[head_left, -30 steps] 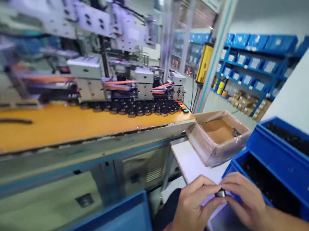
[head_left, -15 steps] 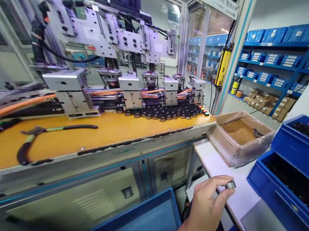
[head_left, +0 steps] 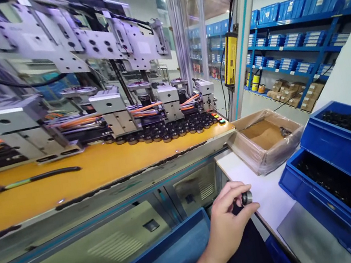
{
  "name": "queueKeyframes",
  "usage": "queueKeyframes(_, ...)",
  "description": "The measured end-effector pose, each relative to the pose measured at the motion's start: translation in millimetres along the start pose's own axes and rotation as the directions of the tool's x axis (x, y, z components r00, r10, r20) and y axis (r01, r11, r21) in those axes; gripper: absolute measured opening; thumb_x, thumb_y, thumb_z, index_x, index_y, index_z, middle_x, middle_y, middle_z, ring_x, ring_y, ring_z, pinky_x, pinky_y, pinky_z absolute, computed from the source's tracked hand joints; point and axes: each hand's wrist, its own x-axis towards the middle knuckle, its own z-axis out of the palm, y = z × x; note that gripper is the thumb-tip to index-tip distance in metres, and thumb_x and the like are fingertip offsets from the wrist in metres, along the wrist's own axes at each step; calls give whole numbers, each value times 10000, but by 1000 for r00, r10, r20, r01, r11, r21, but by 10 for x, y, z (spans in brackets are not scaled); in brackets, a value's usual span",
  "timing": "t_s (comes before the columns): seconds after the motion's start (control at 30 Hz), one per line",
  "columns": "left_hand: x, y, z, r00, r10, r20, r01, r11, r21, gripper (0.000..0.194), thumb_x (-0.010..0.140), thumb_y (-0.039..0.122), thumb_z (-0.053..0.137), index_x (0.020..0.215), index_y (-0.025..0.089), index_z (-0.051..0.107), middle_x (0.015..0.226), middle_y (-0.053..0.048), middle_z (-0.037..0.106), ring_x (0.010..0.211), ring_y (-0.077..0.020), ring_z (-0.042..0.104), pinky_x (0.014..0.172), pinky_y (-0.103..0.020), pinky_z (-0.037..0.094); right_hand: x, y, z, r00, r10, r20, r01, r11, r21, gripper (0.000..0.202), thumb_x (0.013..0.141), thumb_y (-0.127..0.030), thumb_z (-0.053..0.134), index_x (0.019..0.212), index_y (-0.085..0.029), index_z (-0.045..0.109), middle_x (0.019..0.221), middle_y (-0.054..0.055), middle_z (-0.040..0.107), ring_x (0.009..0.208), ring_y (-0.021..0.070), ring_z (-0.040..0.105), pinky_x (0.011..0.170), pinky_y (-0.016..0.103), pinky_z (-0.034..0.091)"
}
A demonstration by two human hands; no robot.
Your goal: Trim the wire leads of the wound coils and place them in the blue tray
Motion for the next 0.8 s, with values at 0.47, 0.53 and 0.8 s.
queueKeyframes(0.47, 5, 106, 221, 916, -352, 193, 401, 835, -377, 319, 563, 78, 835, 865, 158, 772, 847, -90, 793, 668, -198, 751, 647, -262, 630, -341, -2516, 1349, 940, -306, -150, 341, 844, 414, 204, 926, -101, 535, 1073, -179, 653, 898, 64, 575, 787, 152, 599, 650, 276, 528)
queueKeyframes(0.53, -16, 114, 303, 909, -343, 239, 412, 828, -380, 316, 559, 61, 838, 850, 168, 775, 818, -75, 795, 692, -205, 759, 678, -258, 633, -430, -2610, 1514, 932, -320, -173, 363, 794, 488, 220, 927, -86, 518, 1110, -155, 621, 873, 62, 573, 771, 142, 581, 642, 259, 518)
queueKeyframes(0.8, -63, 73, 451, 913, -317, 256, 393, 850, -351, 336, 549, 85, 864, 862, 175, 781, 785, -64, 792, 658, -212, 759, 647, -248, 639, -524, -2554, 1558, 953, -246, -175, 301, 761, 574, 21, 930, -155, 587, 942, -146, 602, 851, 72, 617, 751, 138, 597, 658, 253, 521)
